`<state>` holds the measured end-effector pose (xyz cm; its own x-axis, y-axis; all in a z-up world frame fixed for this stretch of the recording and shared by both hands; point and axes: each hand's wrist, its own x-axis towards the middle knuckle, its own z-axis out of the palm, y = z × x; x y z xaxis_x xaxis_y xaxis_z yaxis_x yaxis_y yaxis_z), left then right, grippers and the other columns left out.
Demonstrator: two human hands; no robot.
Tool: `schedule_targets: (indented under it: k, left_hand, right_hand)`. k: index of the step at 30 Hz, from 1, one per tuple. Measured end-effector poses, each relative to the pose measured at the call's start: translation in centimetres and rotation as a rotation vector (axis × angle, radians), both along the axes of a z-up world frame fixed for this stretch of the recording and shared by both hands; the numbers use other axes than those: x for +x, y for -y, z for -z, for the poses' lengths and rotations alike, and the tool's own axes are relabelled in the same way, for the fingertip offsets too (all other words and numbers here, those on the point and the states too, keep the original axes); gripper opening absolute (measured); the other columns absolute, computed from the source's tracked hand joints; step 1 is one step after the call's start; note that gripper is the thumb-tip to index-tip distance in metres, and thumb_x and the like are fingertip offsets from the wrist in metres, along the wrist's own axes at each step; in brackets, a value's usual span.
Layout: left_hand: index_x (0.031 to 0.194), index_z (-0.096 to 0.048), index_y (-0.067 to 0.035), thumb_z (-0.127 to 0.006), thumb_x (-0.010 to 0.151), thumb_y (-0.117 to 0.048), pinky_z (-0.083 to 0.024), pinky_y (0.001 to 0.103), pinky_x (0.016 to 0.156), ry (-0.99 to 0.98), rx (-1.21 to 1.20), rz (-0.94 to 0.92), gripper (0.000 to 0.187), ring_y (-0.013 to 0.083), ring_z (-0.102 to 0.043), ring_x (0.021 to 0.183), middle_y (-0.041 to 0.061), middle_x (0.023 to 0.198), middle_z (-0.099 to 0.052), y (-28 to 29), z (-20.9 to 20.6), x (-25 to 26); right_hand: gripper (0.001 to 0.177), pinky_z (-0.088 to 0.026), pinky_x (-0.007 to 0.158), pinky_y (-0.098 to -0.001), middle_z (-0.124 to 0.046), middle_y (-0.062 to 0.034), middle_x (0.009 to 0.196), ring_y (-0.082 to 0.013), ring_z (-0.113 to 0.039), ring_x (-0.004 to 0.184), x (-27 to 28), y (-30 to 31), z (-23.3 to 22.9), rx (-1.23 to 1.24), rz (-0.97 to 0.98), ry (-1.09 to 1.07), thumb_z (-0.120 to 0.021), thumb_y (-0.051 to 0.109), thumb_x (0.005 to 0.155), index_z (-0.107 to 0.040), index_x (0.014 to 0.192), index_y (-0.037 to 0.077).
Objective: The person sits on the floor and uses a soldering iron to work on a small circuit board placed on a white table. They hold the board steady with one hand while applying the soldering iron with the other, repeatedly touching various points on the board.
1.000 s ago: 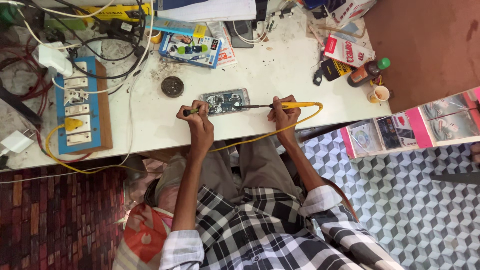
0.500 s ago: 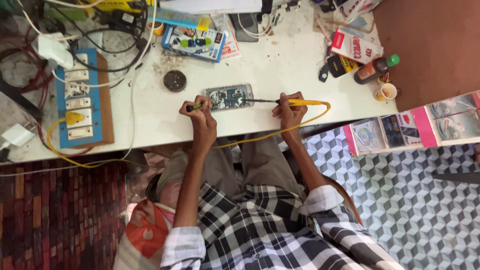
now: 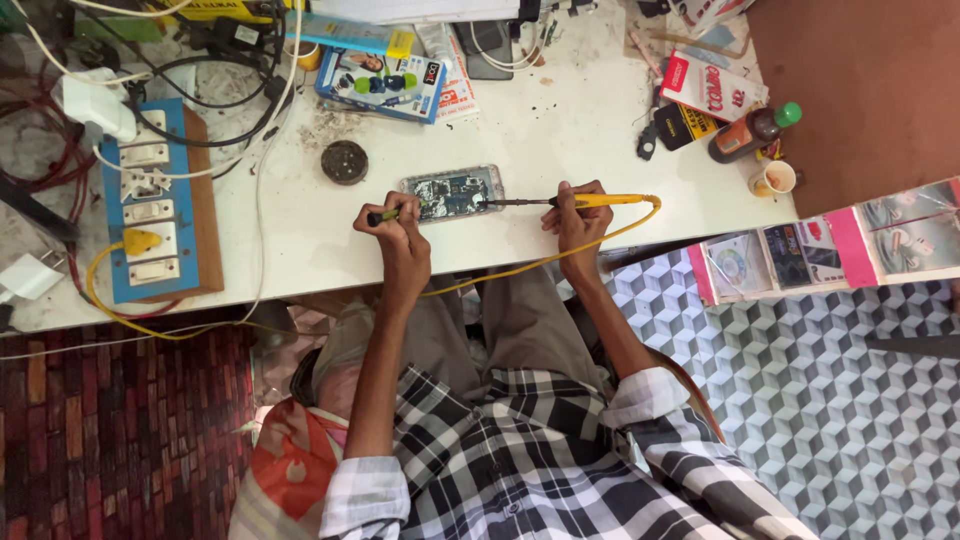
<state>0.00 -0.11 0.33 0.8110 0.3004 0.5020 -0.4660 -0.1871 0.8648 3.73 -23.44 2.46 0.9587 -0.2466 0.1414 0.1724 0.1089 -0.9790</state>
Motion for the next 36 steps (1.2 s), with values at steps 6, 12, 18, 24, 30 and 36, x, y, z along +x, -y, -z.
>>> schedule_targets:
  k: [6,12,18,24,30,36]
  left_hand:
    - [0.108,-0.014,-0.011,-0.034,0.114,0.001,-0.042,0.03,0.086,-0.011,-0.02,0.003,0.024,0.0173,-0.04,0.088,0.014,0.098,-0.047,0.1,0.8,-0.3]
    - [0.109,-0.014,-0.009,-0.034,0.113,0.002,-0.043,0.03,0.088,-0.02,0.008,-0.003,0.023,0.0178,-0.044,0.089,0.014,0.1,-0.048,0.0,0.1,-0.1]
    - [0.111,-0.015,-0.009,-0.034,0.114,-0.002,-0.043,0.031,0.088,0.014,0.022,-0.014,0.021,0.0182,-0.043,0.089,0.014,0.099,-0.047,0.0,0.7,-0.2]
    - [0.114,-0.015,-0.01,-0.034,0.116,-0.009,-0.045,0.03,0.082,0.065,-0.066,0.037,0.019,0.0162,-0.041,0.089,0.014,0.102,-0.046,0.3,1.0,-0.2]
    - [0.121,-0.022,-0.011,-0.034,0.119,-0.021,-0.039,0.03,0.074,-0.034,-0.123,0.075,0.016,0.014,-0.041,0.079,0.008,0.085,-0.045,-0.3,0.6,0.1]
    - [0.125,-0.022,-0.013,-0.036,0.118,-0.028,-0.038,0.027,0.069,-0.039,-0.356,0.072,0.021,0.013,-0.043,0.078,0.008,0.087,-0.05,-0.2,0.1,1.3]
  right_hand:
    - [0.023,-0.04,0.044,-0.0233,-0.058,-0.0052,0.06,-0.0105,-0.055,0.047,-0.3,0.2,0.5,-0.027,0.01,-0.019,-0.063,0.015,0.105,-0.049,0.089,0.005]
    - [0.026,-0.039,0.044,-0.0246,-0.052,-0.0017,0.065,-0.0085,-0.051,0.048,0.1,0.3,0.7,0.07,-0.022,0.056,-0.066,0.011,0.104,-0.047,0.087,0.006]
    - [0.024,-0.039,0.044,-0.0233,-0.055,-0.0022,0.062,-0.0088,-0.054,0.048,-0.1,0.3,0.7,0.02,-0.017,0.032,-0.065,0.012,0.103,-0.048,0.088,0.006]
    - [0.022,-0.042,0.046,-0.0226,-0.06,-0.0041,0.063,-0.0096,-0.059,0.05,0.0,0.2,0.2,-0.042,-0.028,0.026,-0.066,0.014,0.104,-0.051,0.09,0.005]
    - [0.023,-0.042,0.045,-0.0233,-0.06,-0.0047,0.064,-0.0103,-0.059,0.05,0.0,0.4,0.6,-0.033,-0.027,0.012,-0.067,0.014,0.103,-0.051,0.089,0.004]
    - [0.022,-0.04,0.045,-0.0232,-0.06,-0.005,0.063,-0.0094,-0.057,0.049,0.0,0.3,0.2,-0.025,-0.029,0.013,-0.066,0.014,0.103,-0.051,0.09,0.004]
